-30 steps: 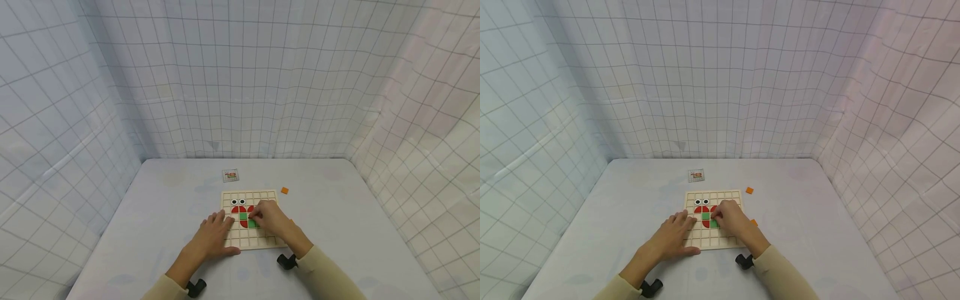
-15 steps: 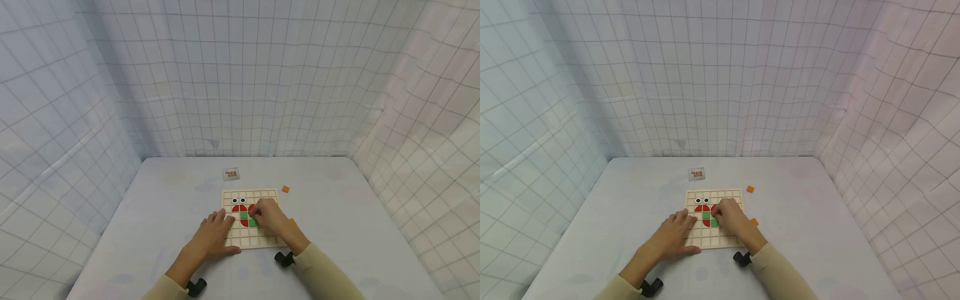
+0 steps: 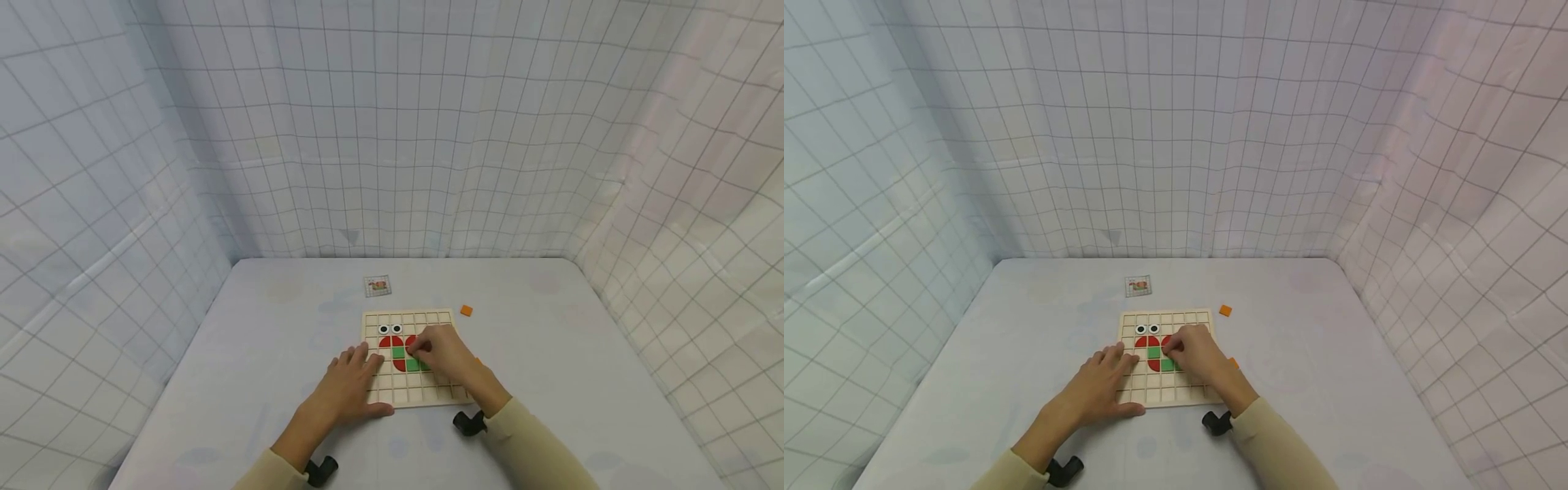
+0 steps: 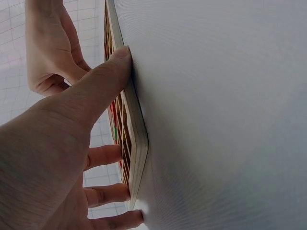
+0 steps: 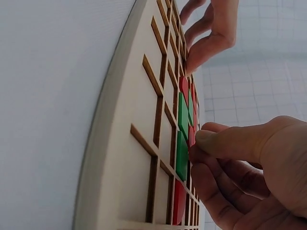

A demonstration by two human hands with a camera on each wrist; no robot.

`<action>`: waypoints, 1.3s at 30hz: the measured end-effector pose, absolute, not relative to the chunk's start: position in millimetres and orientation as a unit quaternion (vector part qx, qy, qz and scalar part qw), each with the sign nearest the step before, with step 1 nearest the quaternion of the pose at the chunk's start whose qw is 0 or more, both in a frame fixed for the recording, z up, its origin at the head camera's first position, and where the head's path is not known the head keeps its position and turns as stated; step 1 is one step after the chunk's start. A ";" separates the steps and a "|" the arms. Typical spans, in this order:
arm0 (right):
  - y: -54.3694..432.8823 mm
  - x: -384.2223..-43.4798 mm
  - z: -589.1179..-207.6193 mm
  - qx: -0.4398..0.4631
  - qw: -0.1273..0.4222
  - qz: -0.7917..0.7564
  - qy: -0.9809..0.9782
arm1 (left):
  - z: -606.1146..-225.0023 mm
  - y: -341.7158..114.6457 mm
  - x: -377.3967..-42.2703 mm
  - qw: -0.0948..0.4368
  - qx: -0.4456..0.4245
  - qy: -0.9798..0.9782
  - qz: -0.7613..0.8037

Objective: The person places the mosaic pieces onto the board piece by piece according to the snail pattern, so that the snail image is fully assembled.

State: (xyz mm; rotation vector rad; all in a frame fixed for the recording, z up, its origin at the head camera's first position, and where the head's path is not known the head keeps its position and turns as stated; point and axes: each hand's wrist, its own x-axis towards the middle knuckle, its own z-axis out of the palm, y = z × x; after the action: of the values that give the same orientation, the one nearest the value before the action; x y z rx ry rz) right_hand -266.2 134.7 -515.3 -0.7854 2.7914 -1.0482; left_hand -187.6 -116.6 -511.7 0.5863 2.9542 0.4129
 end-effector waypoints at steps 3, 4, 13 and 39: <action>142.2 -266.8 -514.9 -0.254 0.017 -0.348 0.902 | -511.6 -116.4 -187.8 0.050 0.194 0.970 0.134; 144.7 -267.1 -514.3 -0.249 0.012 -0.350 0.903 | -511.5 -116.4 -187.8 0.049 0.195 0.970 0.133; 179.4 -279.5 -514.1 -0.204 -0.044 -0.359 0.910 | -510.5 -115.2 -185.7 0.060 0.185 0.971 0.140; 234.2 -338.9 -541.4 -0.033 -0.009 -0.361 0.932 | -512.9 -117.4 -185.6 0.055 0.191 0.970 0.142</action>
State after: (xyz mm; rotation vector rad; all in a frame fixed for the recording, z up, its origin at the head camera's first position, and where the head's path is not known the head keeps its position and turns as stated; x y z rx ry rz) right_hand -338.9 234.2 -541.4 -0.1053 2.9452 -1.1396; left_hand -185.6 -117.4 -512.9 0.5789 2.9440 0.4311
